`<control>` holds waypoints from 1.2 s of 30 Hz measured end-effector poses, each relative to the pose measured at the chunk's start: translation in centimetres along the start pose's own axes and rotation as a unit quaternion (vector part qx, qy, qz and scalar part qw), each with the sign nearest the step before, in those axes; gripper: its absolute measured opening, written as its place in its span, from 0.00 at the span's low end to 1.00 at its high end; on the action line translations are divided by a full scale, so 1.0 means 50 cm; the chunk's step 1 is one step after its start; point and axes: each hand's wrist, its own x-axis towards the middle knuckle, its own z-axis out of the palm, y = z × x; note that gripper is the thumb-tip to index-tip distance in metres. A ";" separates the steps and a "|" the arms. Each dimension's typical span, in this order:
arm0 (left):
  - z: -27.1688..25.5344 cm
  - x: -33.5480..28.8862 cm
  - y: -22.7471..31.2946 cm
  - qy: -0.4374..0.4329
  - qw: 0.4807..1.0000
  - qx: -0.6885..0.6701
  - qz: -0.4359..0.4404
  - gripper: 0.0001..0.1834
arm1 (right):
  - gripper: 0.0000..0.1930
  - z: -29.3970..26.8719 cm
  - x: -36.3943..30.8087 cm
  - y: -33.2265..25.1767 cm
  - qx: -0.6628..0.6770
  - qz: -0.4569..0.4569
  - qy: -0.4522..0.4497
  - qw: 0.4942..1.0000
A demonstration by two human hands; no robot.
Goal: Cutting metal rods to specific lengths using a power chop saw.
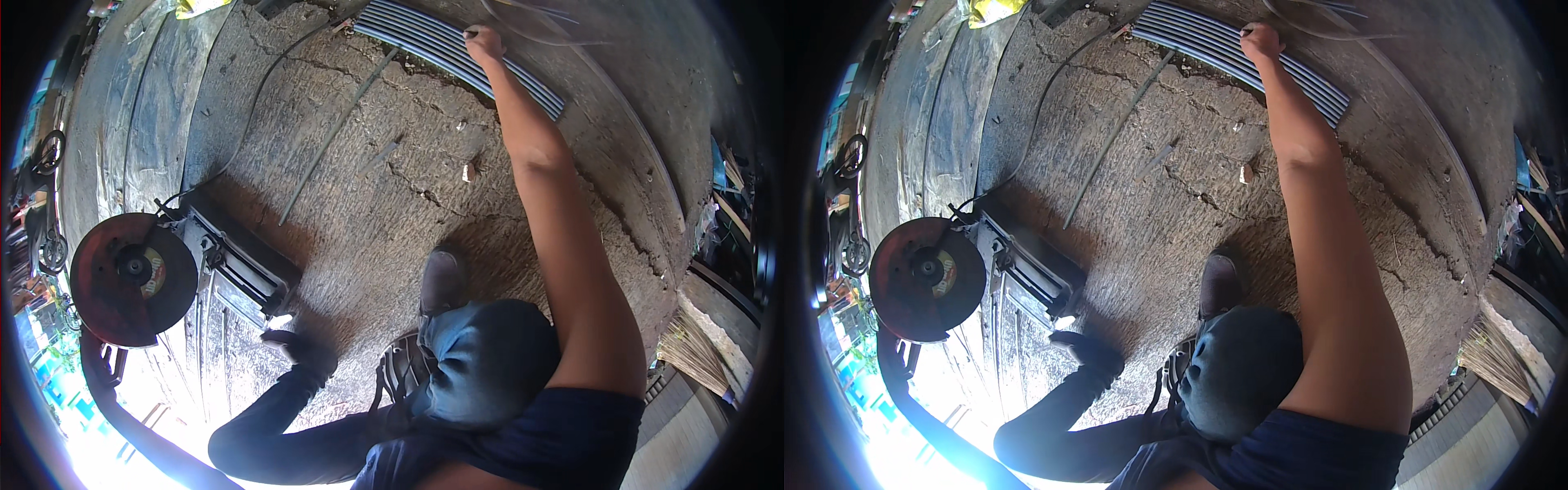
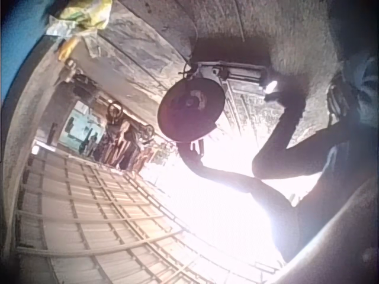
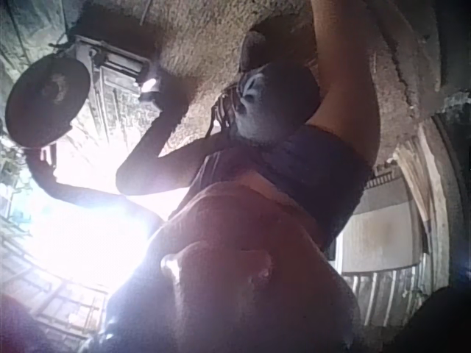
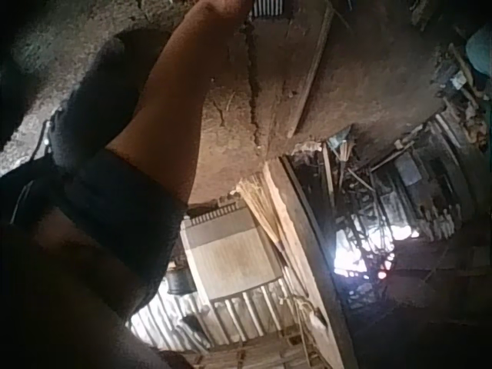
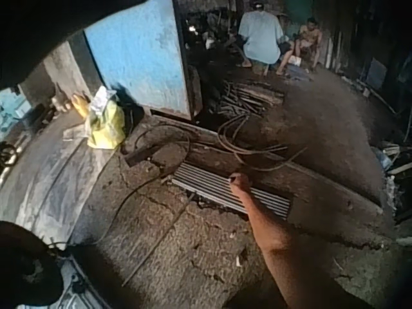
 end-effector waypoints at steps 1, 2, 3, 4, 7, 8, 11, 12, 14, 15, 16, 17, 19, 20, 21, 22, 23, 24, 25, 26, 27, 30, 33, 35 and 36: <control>-0.002 -0.002 0.000 0.000 1.000 0.001 0.000 0.30 | 0.10 -0.002 0.000 0.001 -0.005 -0.008 0.001 1.000; -0.003 -0.002 0.002 0.002 1.000 0.001 0.000 0.30 | 0.11 -0.003 0.001 -0.001 -0.011 -0.011 0.004 1.000; -0.005 -0.003 0.002 0.002 1.000 0.002 -0.001 0.31 | 0.11 -0.004 0.000 -0.005 -0.009 -0.016 0.001 1.000; -0.006 -0.002 0.003 0.002 1.000 0.005 -0.001 0.31 | 0.11 -0.006 -0.001 -0.012 -0.019 -0.014 0.009 1.000; -0.005 0.008 0.004 -0.002 1.000 0.011 -0.005 0.31 | 0.11 -0.024 -0.025 -0.032 -0.039 -0.005 0.014 0.999; -0.004 0.012 0.005 -0.004 1.000 0.012 -0.007 0.31 | 0.14 -0.030 -0.037 -0.042 -0.083 -0.008 0.011 0.996; 0.004 0.029 0.005 -0.007 1.000 0.017 -0.005 0.31 | 0.25 -0.022 -0.110 -0.068 -0.201 -0.117 0.154 0.960; 0.005 0.031 0.006 -0.008 1.000 0.016 -0.006 0.31 | 0.28 -0.020 -0.126 -0.073 -0.208 -0.120 0.102 0.965; 0.006 0.036 0.006 -0.009 1.000 0.019 -0.007 0.31 | 0.30 -0.011 -0.165 -0.058 -0.229 -0.165 0.059 0.958; 0.006 0.037 0.006 -0.009 1.000 0.022 -0.007 0.31 | 0.30 -0.002 -0.168 -0.055 -0.228 -0.164 0.058 0.958; 0.005 0.037 0.007 -0.009 1.000 0.023 -0.005 0.31 | 0.29 0.011 -0.170 -0.050 -0.236 -0.193 0.139 0.942; 0.004 0.037 0.007 -0.010 1.000 0.026 -0.005 0.31 | 0.28 0.022 -0.169 -0.043 -0.257 -0.214 0.203 0.920; 0.004 0.036 0.008 -0.013 1.000 0.025 -0.001 0.31 | 0.36 0.035 -0.159 -0.026 -0.302 -0.185 0.136 0.925; 0.006 0.035 0.008 -0.015 1.000 0.025 0.003 0.31 | 0.36 0.039 -0.150 -0.023 -0.282 -0.180 0.129 0.933; 0.009 0.035 0.009 -0.017 1.000 0.025 0.006 0.31 | 0.36 0.039 -0.144 -0.022 -0.287 -0.154 0.089 0.942; 0.012 0.032 0.010 -0.020 0.999 0.027 0.011 0.31 | 0.36 0.036 -0.140 -0.025 -0.281 -0.139 0.055 0.948; 0.017 0.030 0.011 -0.022 0.999 0.031 0.019 0.31 | 0.36 0.028 -0.141 -0.030 -0.261 -0.160 0.079 0.949; 0.021 0.024 0.011 -0.024 0.999 0.034 0.027 0.31 | 0.36 0.018 -0.146 -0.039 -0.226 -0.128 0.059 0.964; 0.026 0.017 0.012 -0.028 0.998 0.038 0.035 0.31 | 0.36 0.005 -0.151 -0.056 -0.188 -0.092 0.040 0.977; 0.030 0.008 0.012 -0.030 0.997 0.046 0.045 0.31 | 0.36 -0.006 -0.165 -0.075 -0.186 -0.112 0.044 0.975; 0.034 0.000 0.012 -0.033 0.996 0.055 0.055 0.31 | 0.35 -0.019 -0.187 -0.092 -0.209 -0.139 0.022 0.968; 0.032 -0.018 0.006 -0.025 0.989 0.115 0.083 0.31 | 0.32 -0.077 -0.235 -0.165 -0.222 -0.222 -0.173 0.933; 0.013 0.010 -0.006 -0.059 0.976 0.162 0.132 0.31 | 0.28 -0.129 -0.291 -0.273 -0.226 -0.227 -0.449 0.834; 0.003 0.063 -0.020 -0.124 0.978 -0.076 0.150 0.28 | 0.27 -0.168 -0.336 -0.358 -0.277 -0.234 -0.474 0.803; 0.004 0.088 -0.036 -0.016 0.986 -0.021 0.166 0.27 | 0.26 -0.188 -0.370 -0.397 -0.315 -0.295 -0.445 0.785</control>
